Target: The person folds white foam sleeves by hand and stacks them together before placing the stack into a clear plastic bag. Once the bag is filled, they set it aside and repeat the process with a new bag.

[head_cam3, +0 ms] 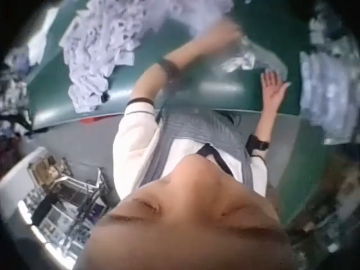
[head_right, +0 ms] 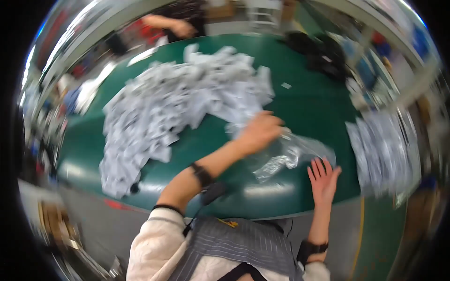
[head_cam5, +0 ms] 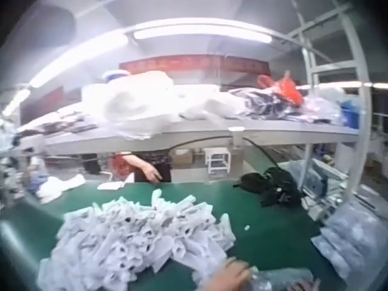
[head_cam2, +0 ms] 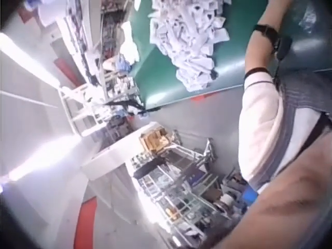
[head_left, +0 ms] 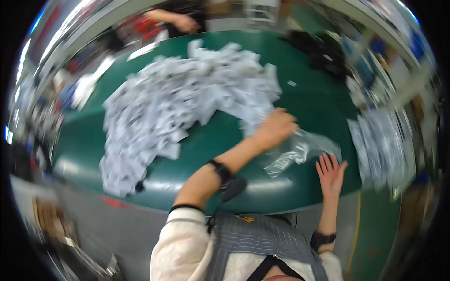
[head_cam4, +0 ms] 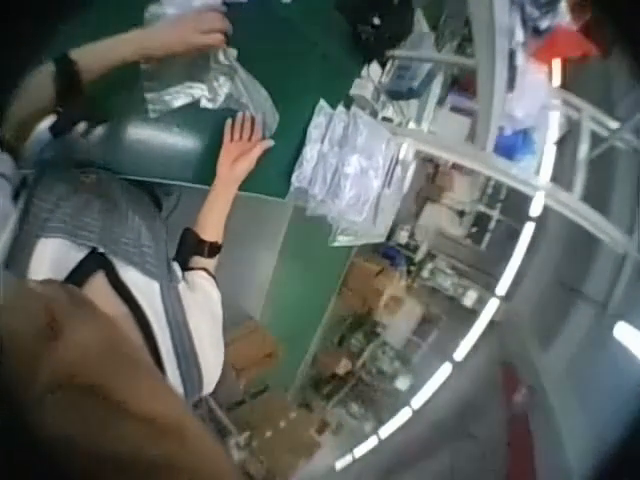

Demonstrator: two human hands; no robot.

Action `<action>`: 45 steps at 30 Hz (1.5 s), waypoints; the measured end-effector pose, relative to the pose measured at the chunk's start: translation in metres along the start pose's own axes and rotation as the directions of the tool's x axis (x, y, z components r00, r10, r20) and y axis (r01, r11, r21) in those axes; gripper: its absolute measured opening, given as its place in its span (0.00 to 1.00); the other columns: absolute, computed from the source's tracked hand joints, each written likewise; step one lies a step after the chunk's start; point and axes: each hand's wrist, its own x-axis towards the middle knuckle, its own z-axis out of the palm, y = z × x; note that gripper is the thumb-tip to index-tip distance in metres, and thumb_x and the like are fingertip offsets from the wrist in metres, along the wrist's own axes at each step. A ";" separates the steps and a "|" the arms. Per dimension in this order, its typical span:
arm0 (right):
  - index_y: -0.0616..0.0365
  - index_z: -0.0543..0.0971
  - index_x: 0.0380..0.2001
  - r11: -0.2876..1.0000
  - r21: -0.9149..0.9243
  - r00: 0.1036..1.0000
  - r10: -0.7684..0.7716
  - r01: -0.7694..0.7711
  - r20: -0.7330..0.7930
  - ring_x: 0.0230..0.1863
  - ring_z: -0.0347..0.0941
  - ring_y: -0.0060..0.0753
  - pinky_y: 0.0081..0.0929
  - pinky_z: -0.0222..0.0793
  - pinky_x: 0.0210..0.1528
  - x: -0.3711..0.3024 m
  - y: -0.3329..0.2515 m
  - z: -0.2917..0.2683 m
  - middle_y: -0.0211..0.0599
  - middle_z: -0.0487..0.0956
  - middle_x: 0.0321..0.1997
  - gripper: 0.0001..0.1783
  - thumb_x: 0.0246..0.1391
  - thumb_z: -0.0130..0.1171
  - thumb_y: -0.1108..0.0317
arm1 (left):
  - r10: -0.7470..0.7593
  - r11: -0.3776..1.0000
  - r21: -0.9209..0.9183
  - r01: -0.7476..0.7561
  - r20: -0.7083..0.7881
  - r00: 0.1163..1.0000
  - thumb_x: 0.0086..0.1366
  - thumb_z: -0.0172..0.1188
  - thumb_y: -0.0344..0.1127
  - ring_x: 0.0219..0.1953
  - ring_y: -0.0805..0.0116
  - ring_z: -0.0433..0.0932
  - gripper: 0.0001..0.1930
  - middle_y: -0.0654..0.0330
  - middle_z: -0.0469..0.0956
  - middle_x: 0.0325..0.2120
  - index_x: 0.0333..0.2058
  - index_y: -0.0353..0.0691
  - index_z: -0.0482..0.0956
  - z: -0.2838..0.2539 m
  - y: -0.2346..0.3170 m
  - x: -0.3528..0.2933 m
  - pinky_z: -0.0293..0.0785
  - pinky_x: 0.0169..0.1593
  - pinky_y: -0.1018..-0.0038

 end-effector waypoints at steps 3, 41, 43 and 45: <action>0.60 0.66 0.59 0.933 -0.359 0.999 0.035 -0.031 0.007 0.66 0.60 0.43 0.43 0.58 0.66 0.013 -0.001 0.010 0.48 0.66 0.63 0.36 0.64 0.41 0.39 | -0.132 0.988 0.095 0.120 0.121 0.984 0.50 0.56 0.27 0.45 0.51 0.74 0.11 0.51 0.76 0.42 0.35 0.40 0.74 -0.038 -0.017 -0.039 0.71 0.45 0.58; 0.63 0.79 0.36 0.473 -0.873 0.830 0.532 -0.123 0.171 0.31 0.80 0.32 0.31 0.77 0.32 0.071 0.034 0.043 0.44 0.82 0.33 0.21 0.59 0.57 0.52 | -0.132 0.919 -0.175 0.354 0.708 0.694 0.55 0.60 0.27 0.36 0.56 0.77 0.10 0.55 0.77 0.32 0.38 0.38 0.77 -0.103 0.093 -0.088 0.71 0.43 0.65; 0.63 0.79 0.35 0.461 -0.886 0.913 0.384 -0.060 0.138 0.30 0.78 0.30 0.30 0.75 0.30 0.053 0.027 0.051 0.42 0.82 0.32 0.20 0.59 0.57 0.53 | -0.221 0.906 -0.064 0.418 0.770 0.598 0.57 0.62 0.30 0.34 0.59 0.78 0.12 0.56 0.78 0.30 0.41 0.37 0.76 -0.103 0.092 -0.074 0.72 0.41 0.67; 0.63 0.78 0.33 0.416 -0.909 0.986 0.130 0.040 0.103 0.27 0.75 0.25 0.27 0.72 0.28 0.039 0.034 0.060 0.40 0.81 0.30 0.19 0.60 0.56 0.55 | -0.458 0.548 -0.180 0.817 0.753 0.473 0.59 0.63 0.34 0.32 0.61 0.80 0.15 0.54 0.79 0.29 0.43 0.35 0.74 -0.088 0.101 -0.042 0.74 0.39 0.68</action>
